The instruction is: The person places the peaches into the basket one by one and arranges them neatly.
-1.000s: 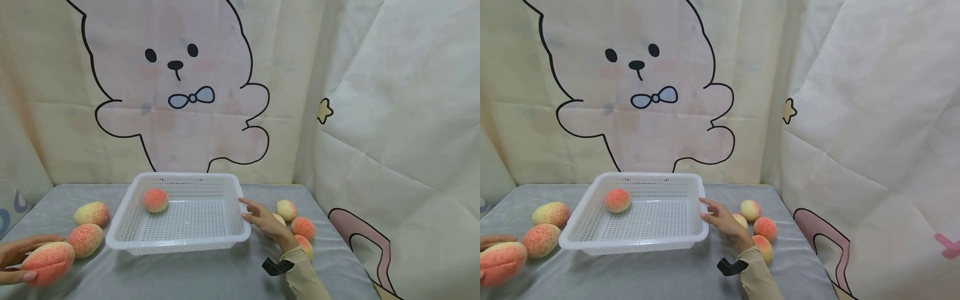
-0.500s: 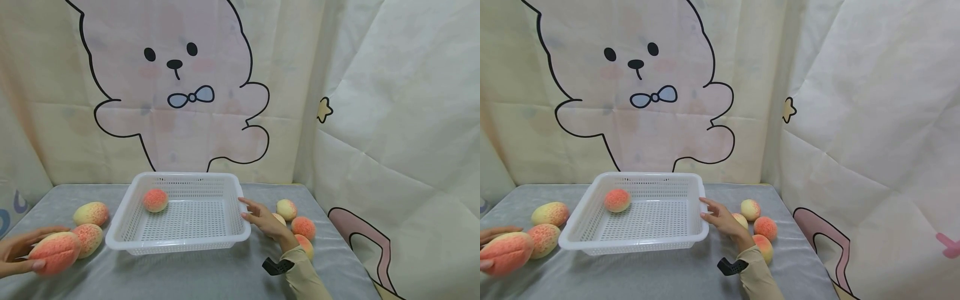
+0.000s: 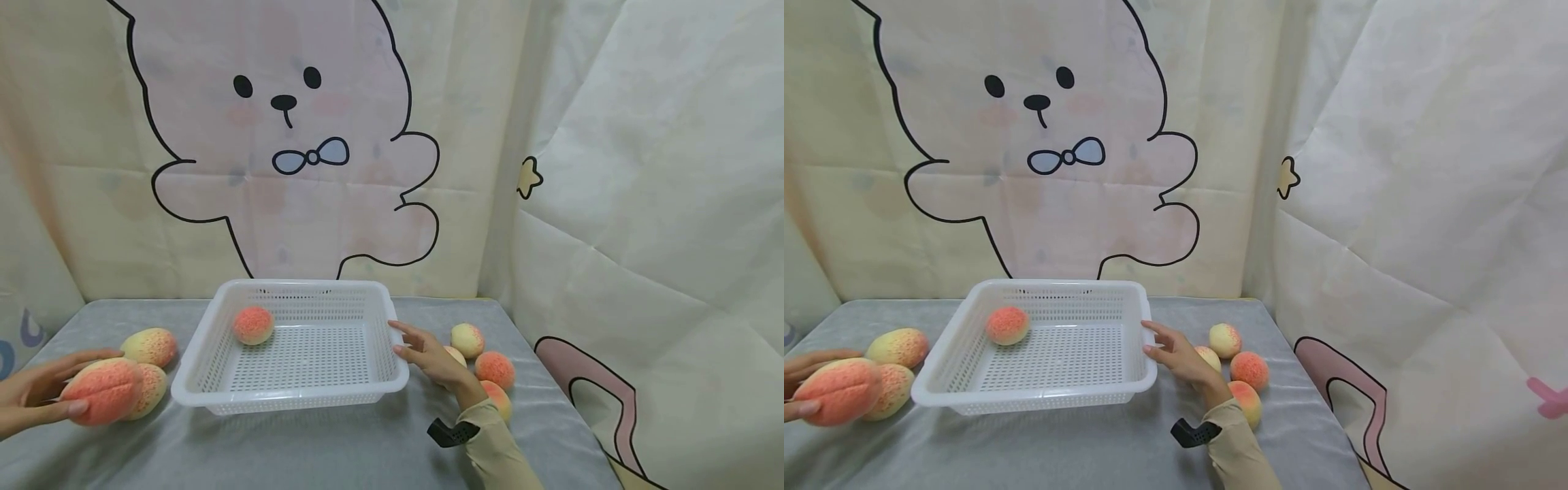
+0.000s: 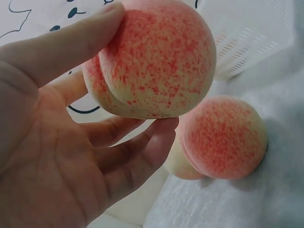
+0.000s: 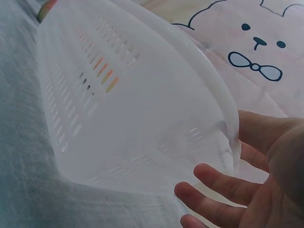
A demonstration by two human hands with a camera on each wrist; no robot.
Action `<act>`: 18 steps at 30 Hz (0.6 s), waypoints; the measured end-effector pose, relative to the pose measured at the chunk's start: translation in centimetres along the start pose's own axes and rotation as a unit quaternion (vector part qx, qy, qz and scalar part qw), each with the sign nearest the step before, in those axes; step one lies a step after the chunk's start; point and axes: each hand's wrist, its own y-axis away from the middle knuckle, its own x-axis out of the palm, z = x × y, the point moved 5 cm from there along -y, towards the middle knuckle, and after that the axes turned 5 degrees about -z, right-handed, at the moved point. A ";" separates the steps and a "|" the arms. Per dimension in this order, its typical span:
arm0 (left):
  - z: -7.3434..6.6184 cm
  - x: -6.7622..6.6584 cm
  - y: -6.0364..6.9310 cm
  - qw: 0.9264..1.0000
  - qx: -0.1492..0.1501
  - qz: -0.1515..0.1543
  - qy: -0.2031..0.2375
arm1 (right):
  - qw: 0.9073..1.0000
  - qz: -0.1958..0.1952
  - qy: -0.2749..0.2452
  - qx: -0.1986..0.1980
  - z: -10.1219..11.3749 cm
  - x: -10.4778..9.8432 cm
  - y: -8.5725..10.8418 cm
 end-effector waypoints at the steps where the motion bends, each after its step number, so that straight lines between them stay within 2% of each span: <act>1: -0.2 0.0 -0.1 1.000 0.004 0.001 0.004 | 1.000 -0.001 -0.001 0.003 0.0 0.0 0.0; 3: -0.6 -0.1 -0.3 1.000 0.013 -0.008 0.001 | 1.000 -0.005 -0.002 0.008 0.0 0.0 0.0; 10: -2.5 -0.1 -1.1 1.000 0.002 -0.020 0.002 | 1.000 -0.010 -0.005 0.021 0.0 0.0 0.1; 18: -4.8 -0.3 -2.5 0.996 -0.047 -0.059 -0.036 | 1.000 -0.008 -0.007 0.017 -0.2 -0.1 0.0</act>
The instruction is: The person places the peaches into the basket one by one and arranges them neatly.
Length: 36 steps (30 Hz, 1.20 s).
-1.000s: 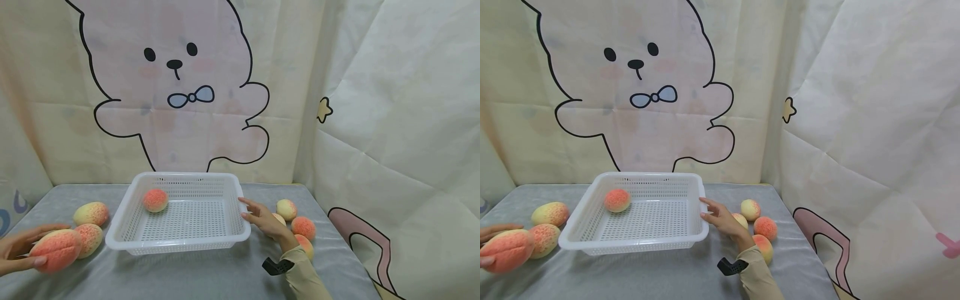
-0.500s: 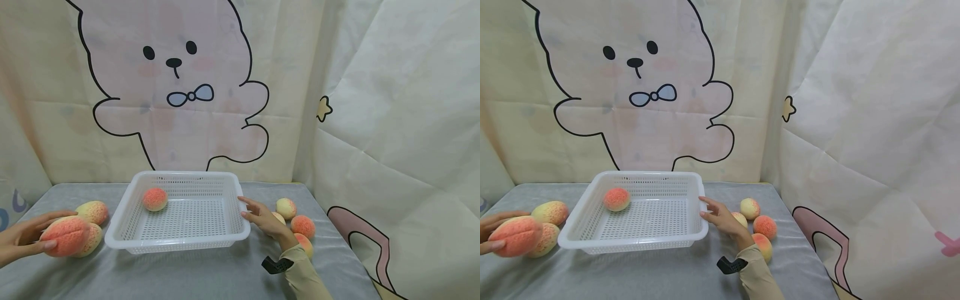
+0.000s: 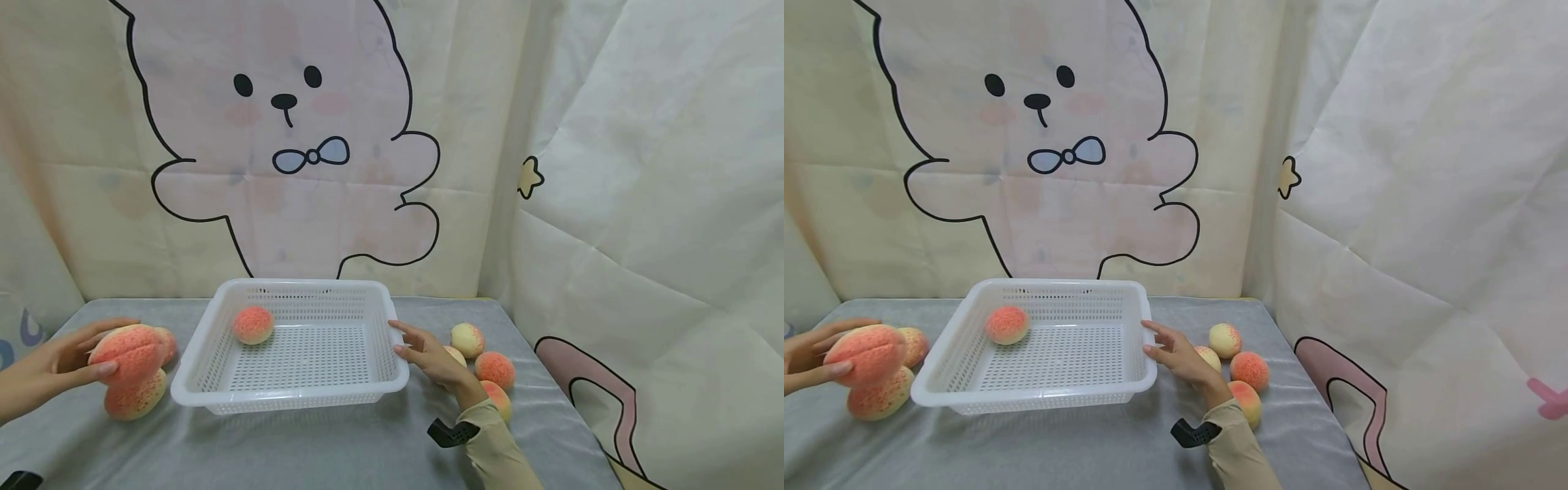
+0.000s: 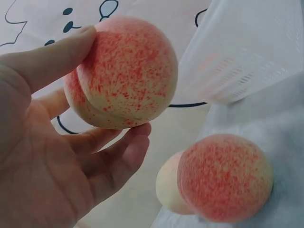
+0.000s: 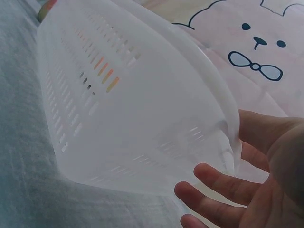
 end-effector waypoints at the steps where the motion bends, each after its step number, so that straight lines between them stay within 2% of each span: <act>1: -0.3 0.0 -0.1 1.000 -0.006 -0.003 -0.007 | 1.000 0.000 0.001 0.000 0.0 0.0 0.0; 8: -1.8 0.0 -0.6 0.999 -0.027 -0.001 -0.042 | 1.000 -0.002 0.000 0.001 0.1 0.0 -0.1; 12: -2.5 0.3 -1.0 0.998 -0.034 -0.008 -0.048 | 1.000 -0.001 -0.002 0.001 0.1 0.1 -0.2; 20: -4.0 1.1 -2.2 1.000 0.010 -0.014 -0.025 | 1.000 0.002 -0.005 0.000 0.1 0.2 -0.2; 27: -6.5 2.0 -3.3 0.998 0.055 -0.003 0.003 | 1.000 0.007 -0.006 -0.003 0.1 0.2 -0.1; 33: -8.0 3.0 -4.6 0.997 0.078 0.007 0.024 | 1.000 0.008 0.000 -0.006 0.0 0.1 0.0; 36: -8.4 3.6 -5.3 0.997 0.078 0.006 0.030 | 1.000 0.004 0.004 -0.004 -0.1 0.0 0.0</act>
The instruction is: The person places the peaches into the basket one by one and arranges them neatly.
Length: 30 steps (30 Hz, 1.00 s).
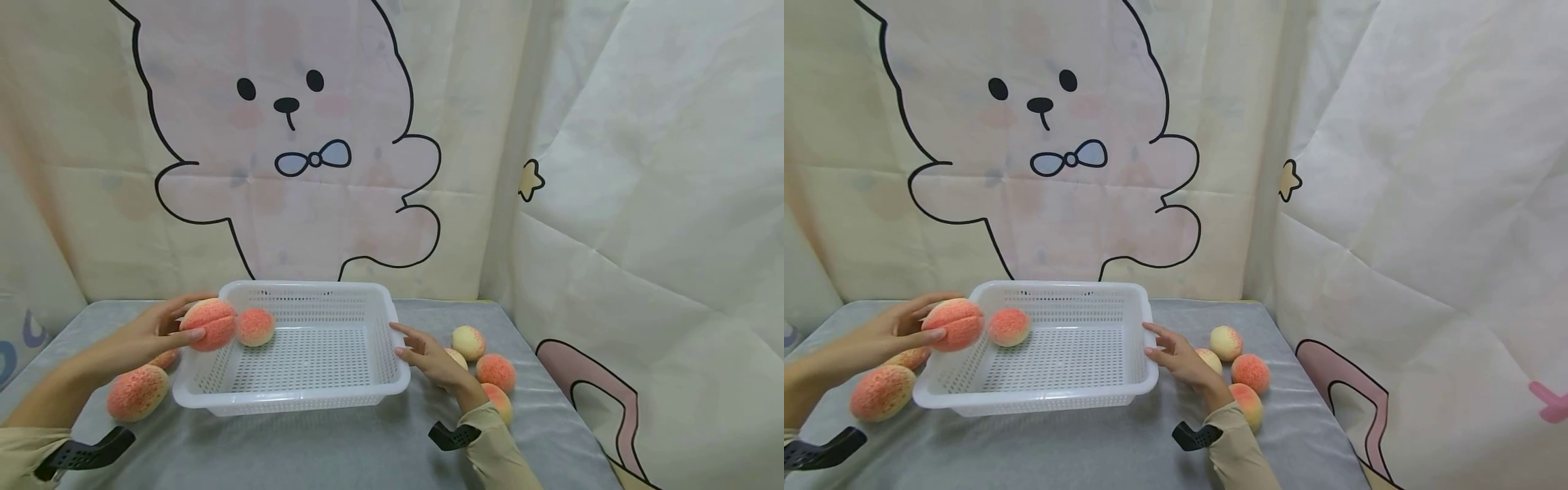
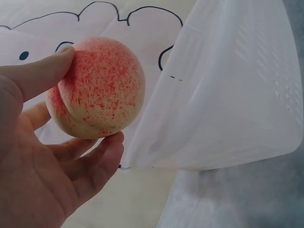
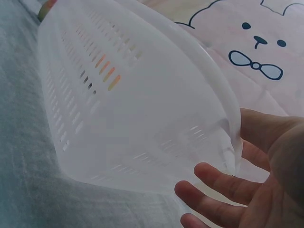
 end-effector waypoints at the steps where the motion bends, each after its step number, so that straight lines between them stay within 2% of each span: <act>1: -0.1 0.2 -0.3 1.000 -0.002 -0.002 0.000 | 1.000 -0.001 0.001 -0.001 0.0 0.0 0.0; 5: -0.4 1.0 -1.2 1.000 0.000 -0.004 -0.007 | 1.000 -0.002 0.005 -0.007 0.0 0.0 0.0; 9: -0.7 2.0 -2.0 1.000 0.013 -0.013 -0.009 | 1.000 -0.001 0.004 -0.006 0.0 0.1 0.0; 15: -1.0 3.3 -3.1 0.998 0.033 -0.053 -0.027 | 1.000 -0.007 0.003 0.004 -0.2 -0.1 0.0; 18: -0.9 3.8 -3.5 0.996 0.037 -0.063 -0.044 | 1.000 -0.009 0.003 0.003 -0.2 -0.2 -0.1; 22: -0.8 4.6 -3.6 0.997 0.043 -0.056 -0.045 | 1.000 -0.001 -0.001 0.000 -0.3 0.0 -0.2; 30: -0.5 5.5 -3.6 0.997 0.018 -0.034 -0.060 | 1.000 -0.008 0.006 0.010 -0.3 -0.1 0.0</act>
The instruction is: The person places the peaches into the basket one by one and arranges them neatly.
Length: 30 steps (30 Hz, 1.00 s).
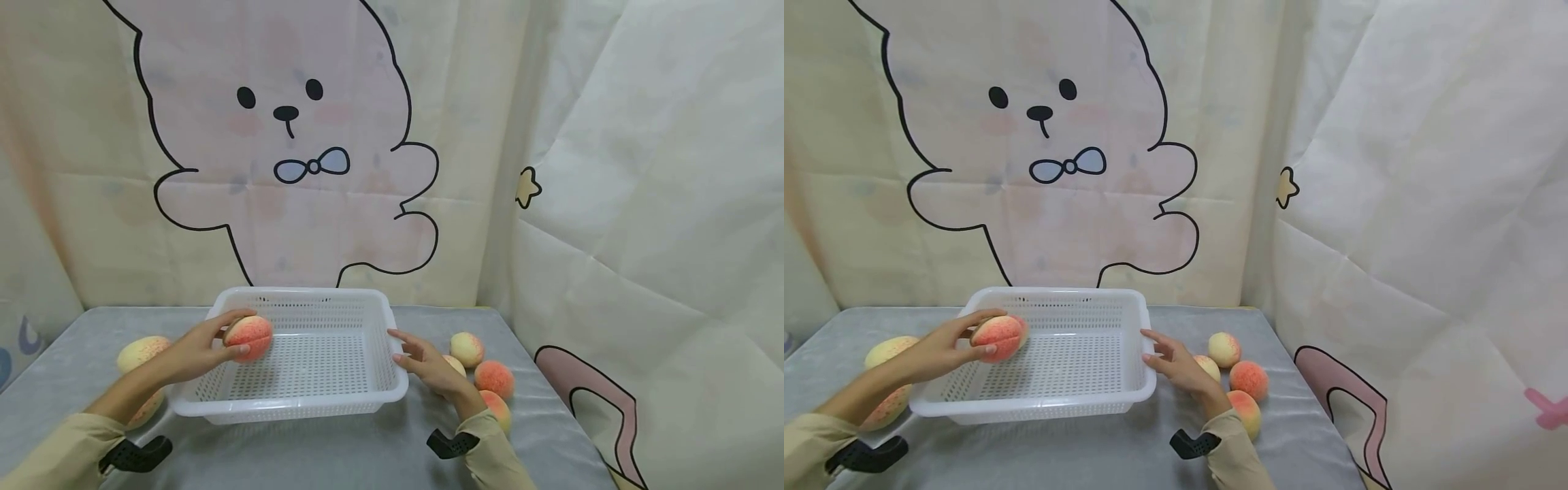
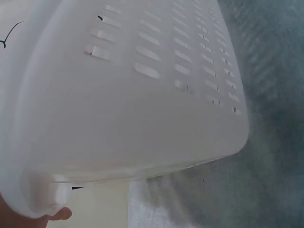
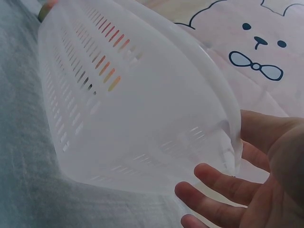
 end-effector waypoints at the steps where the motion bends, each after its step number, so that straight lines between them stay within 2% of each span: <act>1: 0.0 0.1 0.0 1.000 0.001 0.002 0.000 | 1.000 0.000 0.000 0.000 0.0 0.0 0.0; 5: 0.2 0.3 0.2 1.000 0.002 0.008 -0.027 | 1.000 -0.003 0.007 0.000 0.0 0.1 0.0; 8: 0.4 0.5 0.3 0.998 0.001 0.009 -0.063 | 1.000 -0.002 0.005 0.002 0.0 0.2 0.1; 13: 0.4 1.0 0.4 0.995 0.010 -0.010 -0.099 | 1.000 0.001 0.004 0.001 0.1 0.2 0.2; 21: 0.2 1.7 0.5 0.985 -0.005 -0.022 -0.169 | 1.000 0.001 0.005 -0.003 -0.2 0.1 0.2; 30: 0.3 1.9 0.5 0.979 -0.001 -0.018 -0.205 | 1.000 0.008 0.002 -0.007 -0.2 0.1 0.0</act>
